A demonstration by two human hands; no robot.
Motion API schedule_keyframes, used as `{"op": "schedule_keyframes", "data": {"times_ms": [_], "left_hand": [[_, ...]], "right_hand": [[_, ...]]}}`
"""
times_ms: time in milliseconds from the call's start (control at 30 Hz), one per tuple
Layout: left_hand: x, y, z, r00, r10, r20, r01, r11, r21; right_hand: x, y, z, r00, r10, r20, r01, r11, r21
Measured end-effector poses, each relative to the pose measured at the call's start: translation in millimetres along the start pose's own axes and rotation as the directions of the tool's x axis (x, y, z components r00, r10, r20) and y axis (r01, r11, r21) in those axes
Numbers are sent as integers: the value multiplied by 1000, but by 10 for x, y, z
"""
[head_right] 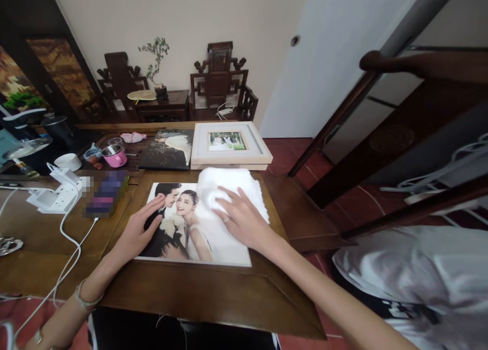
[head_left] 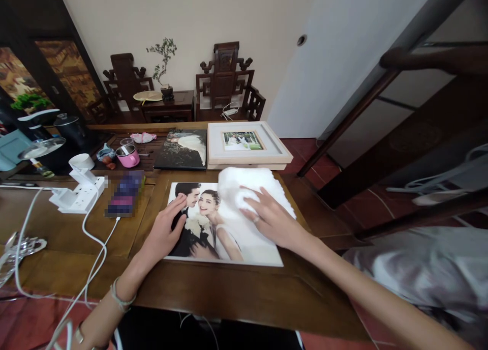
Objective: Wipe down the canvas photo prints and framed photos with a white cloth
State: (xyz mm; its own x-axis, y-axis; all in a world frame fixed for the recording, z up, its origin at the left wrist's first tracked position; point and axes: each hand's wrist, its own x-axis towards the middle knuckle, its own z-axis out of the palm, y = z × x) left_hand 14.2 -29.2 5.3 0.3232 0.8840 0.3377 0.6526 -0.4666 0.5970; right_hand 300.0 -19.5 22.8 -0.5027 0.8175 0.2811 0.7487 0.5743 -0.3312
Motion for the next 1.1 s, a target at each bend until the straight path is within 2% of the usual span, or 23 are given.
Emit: {"op": "schedule_keyframes", "data": {"times_ms": [67, 200, 300, 367, 433, 500, 667, 767, 867, 967, 1100], "left_hand": [[2, 2, 1, 1000, -4, -10, 4, 1000, 1], [9, 5, -3, 1000, -16, -8, 16, 1000, 7], [14, 0, -7, 1000, -19, 3, 19, 1000, 10], [15, -7, -10, 1000, -18, 7, 18, 1000, 12], [14, -9, -17, 1000, -21, 13, 21, 1000, 12], [12, -5, -24, 1000, -23, 19, 23, 1000, 8], [6, 7, -32, 1000, -12, 17, 12, 1000, -1], [4, -2, -24, 1000, -13, 14, 13, 1000, 7], [3, -12, -12, 1000, -16, 5, 16, 1000, 11], [4, -11, -4, 1000, -15, 1, 15, 1000, 15], [7, 0, -5, 1000, -14, 5, 14, 1000, 24]], "right_hand": [[-282, -80, -24, 999, -43, 13, 43, 998, -54], [-814, -437, -52, 980, -187, 67, 190, 981, -46], [-1018, -646, -95, 950, -309, 48, 309, 951, 0], [-1006, -682, -118, 949, -311, 45, 310, 950, 23], [-873, -621, -119, 967, -248, 58, 246, 968, 42], [-643, -474, -91, 982, -178, 59, 175, 984, 41], [58, 2, 24, 990, -142, -14, 142, 990, -22], [262, 110, 56, 991, -135, -15, 134, 990, -38], [147, 6, 62, 989, -145, -13, 144, 989, -29], [-204, -242, 66, 979, -204, 14, 204, 979, 4], [-687, -613, 67, 968, -252, -15, 252, 967, 35]]}}
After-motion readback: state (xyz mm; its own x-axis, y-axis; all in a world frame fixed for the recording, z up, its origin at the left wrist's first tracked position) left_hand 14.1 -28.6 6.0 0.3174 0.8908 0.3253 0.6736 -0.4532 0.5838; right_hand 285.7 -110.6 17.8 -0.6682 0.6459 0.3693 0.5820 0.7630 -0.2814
